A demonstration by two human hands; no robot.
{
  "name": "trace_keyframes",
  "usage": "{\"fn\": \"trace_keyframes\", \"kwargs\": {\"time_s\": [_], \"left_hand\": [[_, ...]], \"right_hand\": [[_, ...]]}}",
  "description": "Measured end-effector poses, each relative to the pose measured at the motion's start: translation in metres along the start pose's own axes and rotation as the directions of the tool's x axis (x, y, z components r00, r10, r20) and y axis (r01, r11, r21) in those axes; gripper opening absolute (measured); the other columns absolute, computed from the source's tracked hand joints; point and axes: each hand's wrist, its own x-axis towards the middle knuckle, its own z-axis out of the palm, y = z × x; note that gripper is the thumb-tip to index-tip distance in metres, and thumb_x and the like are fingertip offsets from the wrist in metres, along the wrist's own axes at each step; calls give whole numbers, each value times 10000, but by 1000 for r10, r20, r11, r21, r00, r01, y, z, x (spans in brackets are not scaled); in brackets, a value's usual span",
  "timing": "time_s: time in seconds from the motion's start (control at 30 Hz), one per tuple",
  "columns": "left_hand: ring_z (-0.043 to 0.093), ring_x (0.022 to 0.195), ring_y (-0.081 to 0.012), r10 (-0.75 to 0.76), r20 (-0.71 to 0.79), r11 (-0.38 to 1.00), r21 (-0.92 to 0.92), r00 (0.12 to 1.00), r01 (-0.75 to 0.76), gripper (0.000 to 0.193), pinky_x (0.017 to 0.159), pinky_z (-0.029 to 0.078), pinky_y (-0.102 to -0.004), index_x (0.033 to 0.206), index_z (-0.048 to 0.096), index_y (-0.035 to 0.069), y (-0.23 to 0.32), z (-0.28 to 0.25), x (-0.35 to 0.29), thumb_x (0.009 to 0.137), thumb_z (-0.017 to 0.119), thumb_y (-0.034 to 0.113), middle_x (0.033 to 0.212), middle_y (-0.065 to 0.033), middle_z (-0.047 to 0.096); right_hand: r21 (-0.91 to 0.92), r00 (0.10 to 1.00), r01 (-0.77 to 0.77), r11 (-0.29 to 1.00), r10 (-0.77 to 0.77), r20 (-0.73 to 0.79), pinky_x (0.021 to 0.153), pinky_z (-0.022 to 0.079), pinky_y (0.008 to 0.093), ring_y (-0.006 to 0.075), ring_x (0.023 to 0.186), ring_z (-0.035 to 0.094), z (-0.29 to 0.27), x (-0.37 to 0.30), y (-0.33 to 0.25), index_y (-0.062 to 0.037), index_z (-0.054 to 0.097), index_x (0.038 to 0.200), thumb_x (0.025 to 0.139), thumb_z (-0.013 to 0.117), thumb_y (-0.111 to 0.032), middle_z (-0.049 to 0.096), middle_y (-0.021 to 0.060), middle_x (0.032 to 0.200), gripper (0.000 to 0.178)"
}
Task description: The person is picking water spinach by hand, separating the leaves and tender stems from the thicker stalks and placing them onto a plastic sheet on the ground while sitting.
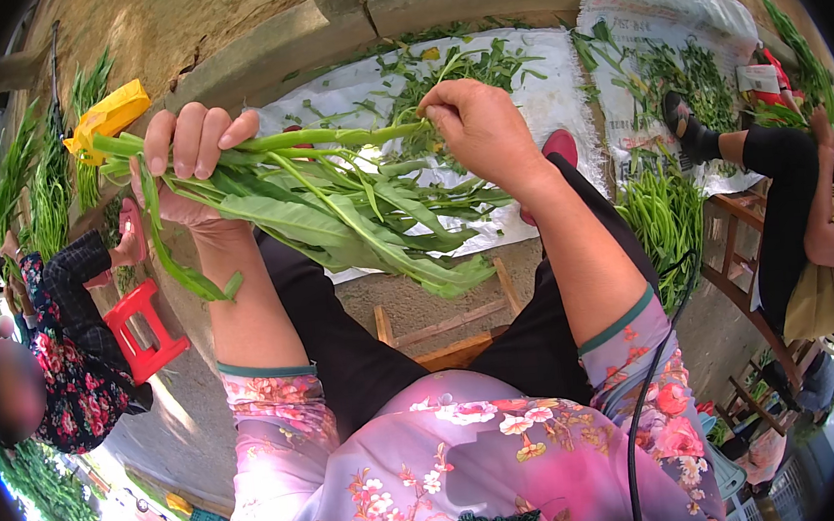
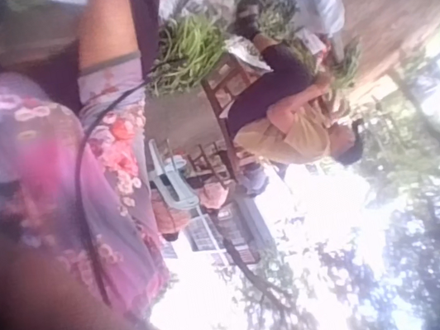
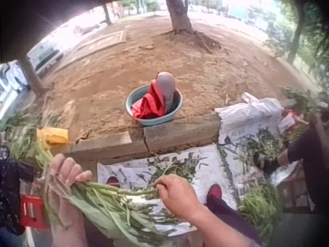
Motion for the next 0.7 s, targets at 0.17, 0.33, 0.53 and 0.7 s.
{"fn": "trace_keyframes", "kwargs": {"time_s": [0.17,0.33,0.53,0.7], "left_hand": [[396,590,-73,-5,-6,1000,5,1000,5,195,749,314,-274,687,516,184,3,-1,-1,817,642,256,610,64,409],[402,607,-72,-30,15,999,29,999,29,192,758,313,-273,701,521,181,1,-3,0,818,645,269,631,64,417],[403,611,-74,-52,-9,996,70,999,52,182,759,316,-275,706,528,182,1,-2,2,816,641,273,637,63,420],[394,589,-76,16,-48,999,31,999,-14,173,746,324,-277,681,525,184,10,-2,1,803,629,249,615,59,417]], "right_hand": [[19,987,-155,988,154,50,740,486,441,362,841,621,-10,4,-5,-37,655,886,861,519,-187,659,176,868,204],[-57,988,-155,986,156,1,755,480,450,372,839,620,-7,2,-1,-15,621,893,862,500,-176,656,178,868,204],[-417,991,-133,899,124,-50,734,481,441,340,814,631,-9,-1,-6,-47,607,870,864,519,-176,652,147,843,156],[-389,978,-165,906,98,-187,700,481,450,331,791,629,-26,0,2,-56,608,877,870,524,-181,649,137,830,151]]}}
